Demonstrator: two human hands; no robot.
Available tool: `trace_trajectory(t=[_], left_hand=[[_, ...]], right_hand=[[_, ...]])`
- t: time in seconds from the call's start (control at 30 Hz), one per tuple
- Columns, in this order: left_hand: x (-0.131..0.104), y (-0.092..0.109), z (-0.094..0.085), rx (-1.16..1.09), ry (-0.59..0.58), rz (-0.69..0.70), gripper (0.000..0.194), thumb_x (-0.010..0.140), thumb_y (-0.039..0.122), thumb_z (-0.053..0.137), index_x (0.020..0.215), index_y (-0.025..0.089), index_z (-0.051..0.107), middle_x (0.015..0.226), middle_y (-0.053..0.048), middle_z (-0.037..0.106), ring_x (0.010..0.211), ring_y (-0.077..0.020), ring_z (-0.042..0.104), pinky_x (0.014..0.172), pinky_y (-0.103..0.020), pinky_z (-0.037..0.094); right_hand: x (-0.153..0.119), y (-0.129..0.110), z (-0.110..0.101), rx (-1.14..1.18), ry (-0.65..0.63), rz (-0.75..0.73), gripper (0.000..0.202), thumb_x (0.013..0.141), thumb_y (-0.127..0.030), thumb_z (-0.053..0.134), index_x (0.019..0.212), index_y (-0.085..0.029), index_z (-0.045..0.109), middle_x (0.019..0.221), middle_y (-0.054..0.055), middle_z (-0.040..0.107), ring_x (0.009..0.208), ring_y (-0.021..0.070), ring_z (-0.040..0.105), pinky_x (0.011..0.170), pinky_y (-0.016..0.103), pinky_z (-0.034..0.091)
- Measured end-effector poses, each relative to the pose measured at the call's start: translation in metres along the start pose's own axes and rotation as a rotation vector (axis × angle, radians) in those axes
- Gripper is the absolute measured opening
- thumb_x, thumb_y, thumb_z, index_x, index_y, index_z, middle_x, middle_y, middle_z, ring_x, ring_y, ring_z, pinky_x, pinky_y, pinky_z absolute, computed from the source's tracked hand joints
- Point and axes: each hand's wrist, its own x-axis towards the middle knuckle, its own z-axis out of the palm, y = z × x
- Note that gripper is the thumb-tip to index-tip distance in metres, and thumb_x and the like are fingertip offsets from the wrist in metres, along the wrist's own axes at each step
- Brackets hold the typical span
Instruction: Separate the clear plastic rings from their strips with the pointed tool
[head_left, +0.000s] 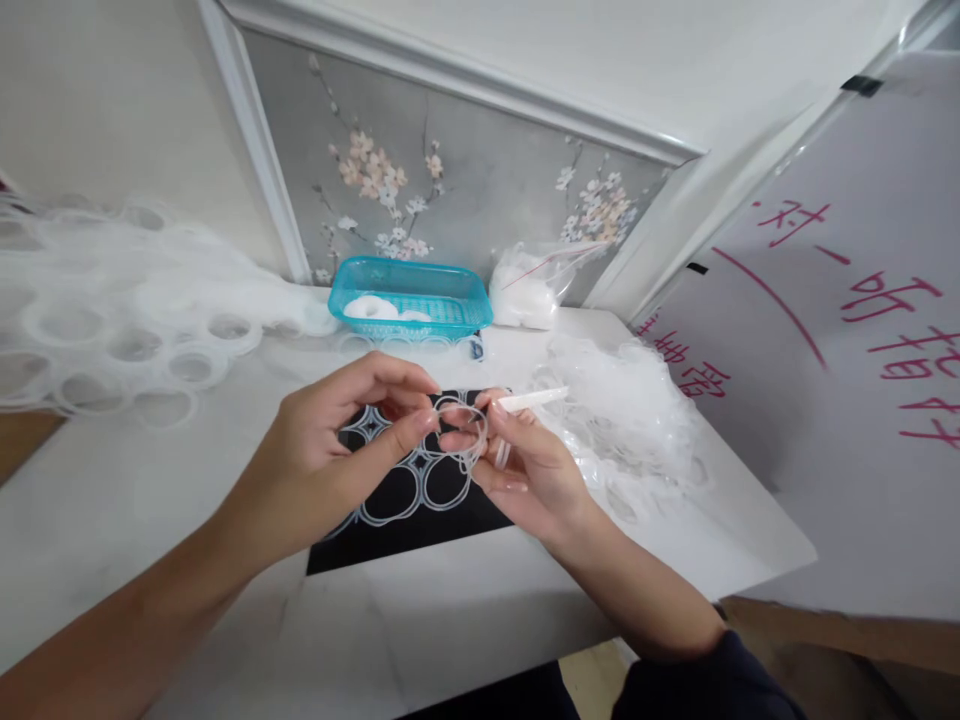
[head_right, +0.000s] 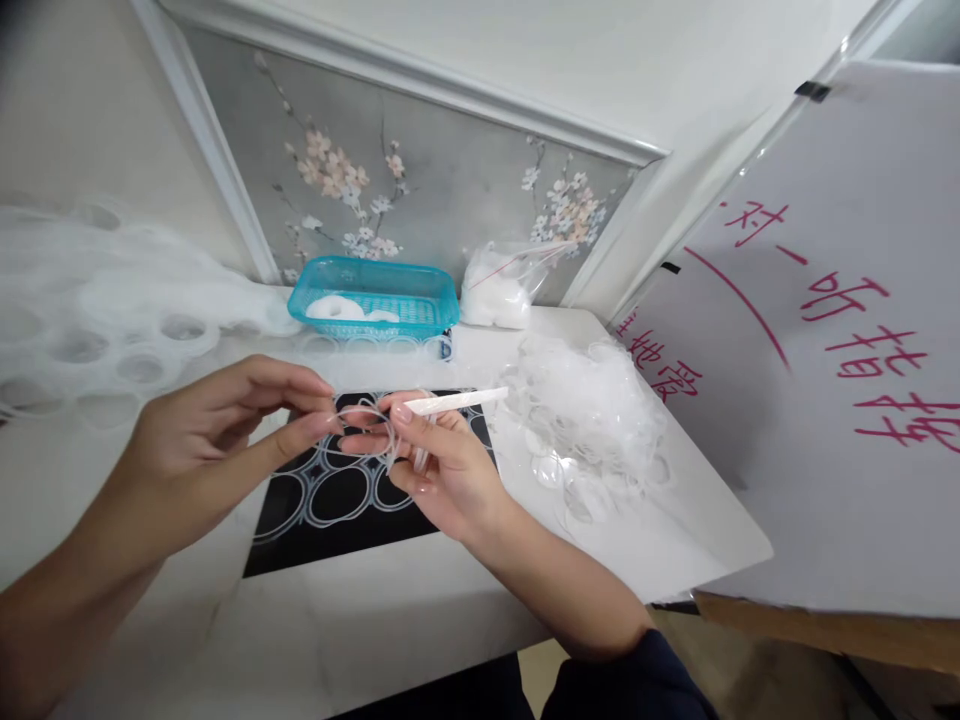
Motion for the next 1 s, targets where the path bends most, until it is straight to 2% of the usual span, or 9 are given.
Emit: trace_trajectory(t=[0.23,0.43,0.5,0.6,0.67,0.73,0.87,0.93,1.0], left_hand=[[-0.004,0.004,0.000,0.024,-0.015,0.038,0.015,0.087,0.021,0.068,0.100,0.029,0.068,0.090,0.005,0.073,0.081,-0.0124,0.069,0.070,-0.019,0.054],[-0.008,0.014,0.003,0.072,-0.072,0.141,0.025,0.090,0.016,0.065,0.109,0.033,0.066,0.097,0.006,0.074,0.087,-0.0106,0.069,0.076,-0.018,0.054],[-0.009,0.014,0.002,0.079,-0.041,0.137,0.024,0.090,0.016,0.065,0.107,0.032,0.067,0.095,0.006,0.074,0.086,-0.0116,0.069,0.075,-0.020,0.054],[-0.007,0.011,-0.001,0.046,0.076,0.101,0.016,0.087,0.017,0.069,0.098,0.030,0.069,0.090,0.007,0.071,0.082,-0.0106,0.067,0.075,-0.019,0.053],[-0.005,0.009,-0.004,0.030,0.129,0.070,0.014,0.086,0.019,0.071,0.096,0.029,0.069,0.089,0.008,0.070,0.080,-0.0089,0.065,0.075,-0.017,0.052],[-0.003,0.008,-0.007,0.033,0.130,0.048,0.012,0.086,0.020,0.072,0.095,0.028,0.069,0.089,0.008,0.069,0.080,-0.0081,0.064,0.075,-0.016,0.051],[0.001,0.009,-0.008,0.083,-0.005,0.025,0.005,0.089,0.024,0.067,0.092,0.028,0.068,0.086,0.009,0.069,0.080,-0.0083,0.064,0.073,-0.016,0.049],[0.003,0.010,-0.008,0.126,-0.123,-0.004,0.004,0.090,0.027,0.064,0.091,0.026,0.068,0.083,0.007,0.070,0.078,-0.0104,0.064,0.070,-0.019,0.049],[0.005,0.010,-0.007,0.178,-0.277,-0.041,0.011,0.092,0.029,0.058,0.093,0.024,0.068,0.081,0.005,0.070,0.074,-0.0128,0.065,0.064,-0.022,0.049]], right_hand=[[-0.002,0.000,0.004,0.049,-0.018,0.004,0.015,0.073,-0.036,0.082,0.079,-0.025,0.073,0.094,0.004,0.077,0.081,0.0162,0.071,0.035,0.013,0.019],[-0.005,-0.001,0.005,0.060,-0.027,-0.010,0.012,0.075,-0.035,0.082,0.078,-0.026,0.074,0.085,0.001,0.074,0.078,0.0126,0.069,0.036,0.012,0.020],[-0.005,-0.001,0.005,0.027,-0.016,-0.013,0.012,0.076,-0.035,0.081,0.079,-0.026,0.075,0.086,0.002,0.074,0.082,0.0140,0.069,0.036,0.013,0.020],[-0.005,0.000,0.004,-0.041,-0.006,-0.002,0.012,0.077,-0.034,0.080,0.081,-0.024,0.075,0.092,0.005,0.075,0.086,0.0164,0.071,0.037,0.014,0.021],[-0.006,0.002,0.004,-0.063,-0.043,0.013,0.013,0.076,-0.035,0.080,0.081,-0.025,0.074,0.093,0.005,0.076,0.083,0.0170,0.071,0.038,0.015,0.021],[-0.006,0.003,0.004,-0.078,-0.099,0.014,0.014,0.075,-0.037,0.080,0.081,-0.026,0.075,0.095,0.005,0.077,0.082,0.0171,0.072,0.038,0.016,0.022],[-0.008,0.005,0.004,-0.079,-0.188,-0.064,0.007,0.081,-0.034,0.077,0.083,-0.027,0.077,0.099,0.004,0.078,0.086,0.0165,0.072,0.038,0.015,0.025],[-0.009,0.005,0.003,-0.046,-0.271,-0.084,0.005,0.084,-0.033,0.075,0.086,-0.029,0.078,0.098,0.002,0.078,0.085,0.0148,0.073,0.037,0.014,0.025],[-0.010,0.006,0.001,-0.006,-0.377,-0.083,0.006,0.086,-0.033,0.073,0.089,-0.031,0.078,0.095,0.001,0.079,0.081,0.0134,0.074,0.035,0.013,0.024]])
